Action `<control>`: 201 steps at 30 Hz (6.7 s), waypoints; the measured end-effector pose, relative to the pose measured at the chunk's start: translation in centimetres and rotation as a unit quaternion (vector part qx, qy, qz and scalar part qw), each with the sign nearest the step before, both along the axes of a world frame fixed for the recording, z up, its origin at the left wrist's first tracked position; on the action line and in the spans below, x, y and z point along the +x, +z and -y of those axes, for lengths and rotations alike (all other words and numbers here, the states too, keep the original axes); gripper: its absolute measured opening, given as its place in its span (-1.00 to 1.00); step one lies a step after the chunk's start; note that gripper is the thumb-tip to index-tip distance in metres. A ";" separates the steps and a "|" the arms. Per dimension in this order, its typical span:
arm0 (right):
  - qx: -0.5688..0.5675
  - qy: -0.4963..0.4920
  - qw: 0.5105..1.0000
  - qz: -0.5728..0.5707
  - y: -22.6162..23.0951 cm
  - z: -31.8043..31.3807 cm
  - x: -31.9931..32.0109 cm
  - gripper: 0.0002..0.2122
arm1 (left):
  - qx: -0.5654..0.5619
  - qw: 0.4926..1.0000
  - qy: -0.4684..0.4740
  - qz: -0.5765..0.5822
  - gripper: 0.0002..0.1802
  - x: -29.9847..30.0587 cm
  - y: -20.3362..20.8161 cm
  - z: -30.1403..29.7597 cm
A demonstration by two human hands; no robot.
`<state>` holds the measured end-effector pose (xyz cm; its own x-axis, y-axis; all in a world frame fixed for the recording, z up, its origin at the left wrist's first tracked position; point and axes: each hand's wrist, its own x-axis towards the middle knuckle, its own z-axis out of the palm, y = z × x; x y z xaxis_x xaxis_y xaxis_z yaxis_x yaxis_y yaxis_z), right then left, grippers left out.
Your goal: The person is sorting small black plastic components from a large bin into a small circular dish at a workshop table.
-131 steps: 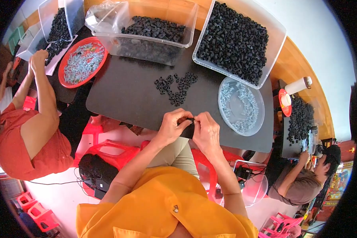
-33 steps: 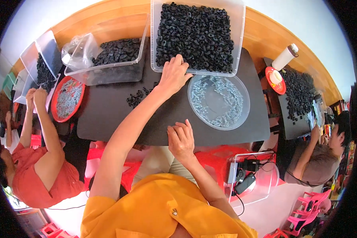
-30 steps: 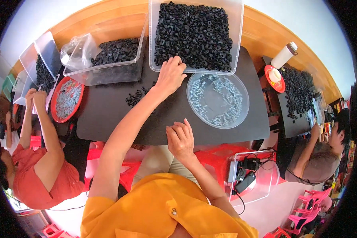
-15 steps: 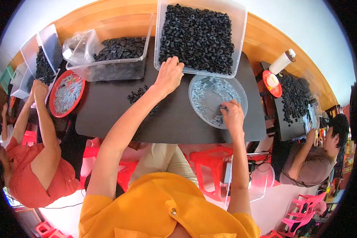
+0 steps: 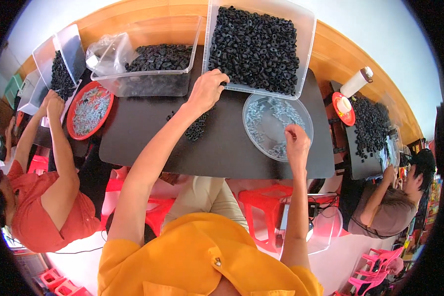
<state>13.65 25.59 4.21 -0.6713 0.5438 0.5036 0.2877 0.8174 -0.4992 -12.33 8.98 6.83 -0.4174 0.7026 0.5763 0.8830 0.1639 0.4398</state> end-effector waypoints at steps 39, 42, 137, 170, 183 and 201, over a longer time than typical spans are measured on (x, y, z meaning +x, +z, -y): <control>-0.324 0.164 0.931 0.029 2.0 13.6 -3.9 -0.94 | 0.188 0.822 -0.124 0.523 -0.85 12.7 -7.2 9.4; -0.267 0.181 0.946 0.033 2.6 13.9 -4.1 -0.94 | 0.192 0.821 -0.126 0.523 -0.84 12.7 -7.1 9.5; -0.169 0.229 0.954 0.097 1.1 12.8 -3.2 -0.92 | 0.102 0.827 -0.123 0.539 -0.89 12.9 -7.0 9.6; 0.077 0.162 0.983 -0.025 -2.5 16.4 -6.1 -0.60 | 0.221 0.833 0.074 0.502 -0.89 14.0 -6.2 8.2; 0.039 0.151 0.986 -0.065 -2.1 16.5 -5.8 -0.60 | 0.216 0.744 -0.003 0.632 -0.91 12.9 -5.7 9.8; -0.030 0.199 0.979 -0.043 -1.0 15.8 -6.5 -0.55 | 0.193 0.780 -0.075 0.591 -0.85 12.0 -5.7 10.2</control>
